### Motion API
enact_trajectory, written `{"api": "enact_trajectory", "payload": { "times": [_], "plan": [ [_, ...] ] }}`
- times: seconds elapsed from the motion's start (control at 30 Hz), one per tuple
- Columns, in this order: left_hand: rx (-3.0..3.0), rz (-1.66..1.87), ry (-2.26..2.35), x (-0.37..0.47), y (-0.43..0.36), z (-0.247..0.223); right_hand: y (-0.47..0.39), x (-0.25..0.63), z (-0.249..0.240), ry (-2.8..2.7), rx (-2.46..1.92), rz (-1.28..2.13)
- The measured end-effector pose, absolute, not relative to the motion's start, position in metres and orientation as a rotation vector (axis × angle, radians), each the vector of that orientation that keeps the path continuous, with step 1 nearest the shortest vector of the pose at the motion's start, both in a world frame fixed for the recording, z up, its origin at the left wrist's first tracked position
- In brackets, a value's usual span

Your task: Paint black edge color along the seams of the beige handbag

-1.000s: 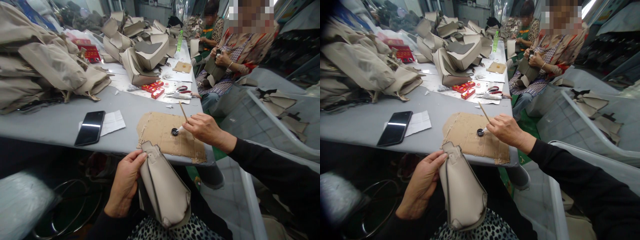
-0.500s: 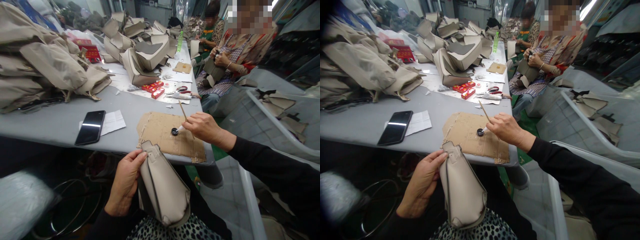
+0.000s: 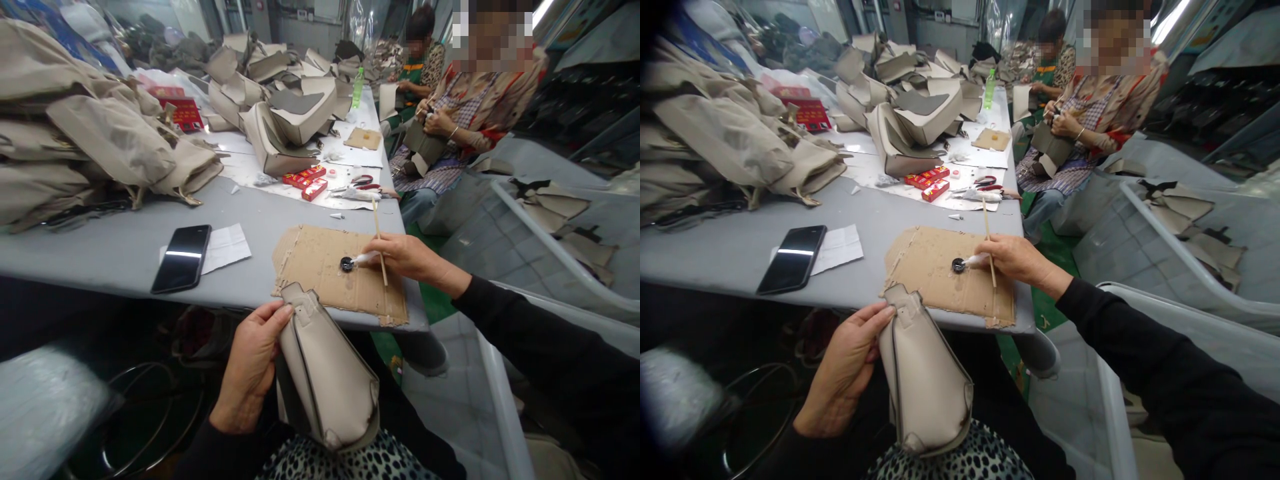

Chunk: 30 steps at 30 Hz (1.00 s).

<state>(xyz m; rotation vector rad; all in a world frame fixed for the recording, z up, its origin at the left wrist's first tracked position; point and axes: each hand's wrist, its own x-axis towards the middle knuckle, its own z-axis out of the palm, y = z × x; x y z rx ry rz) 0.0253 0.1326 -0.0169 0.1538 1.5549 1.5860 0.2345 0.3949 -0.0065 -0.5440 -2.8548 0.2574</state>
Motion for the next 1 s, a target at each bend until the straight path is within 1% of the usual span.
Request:
{"api": "enact_trajectory", "payload": {
  "times": [0.2, 0.33, 0.57, 0.77, 1.0],
  "plan": [
    [0.188, 1.564, 1.577, 0.024, 0.131, -0.021, 0.391, 0.229, -0.017, -2.683, -0.531, 0.224],
    [0.195, 1.568, 1.585, 0.025, 0.132, -0.021, 0.386, 0.226, -0.017, -2.641, -0.346, 0.164],
    [0.130, 1.588, 1.571, 0.027, 0.133, -0.015, 0.396, 0.218, -0.024, -2.718, -0.236, 0.262],
    [0.148, 1.575, 1.579, 0.025, 0.132, -0.018, 0.402, 0.215, -0.018, -2.864, -0.181, 0.027],
    [0.177, 1.558, 1.581, 0.025, 0.131, -0.021, 0.398, 0.217, -0.016, -2.905, -0.176, -0.060]
  ]
}}
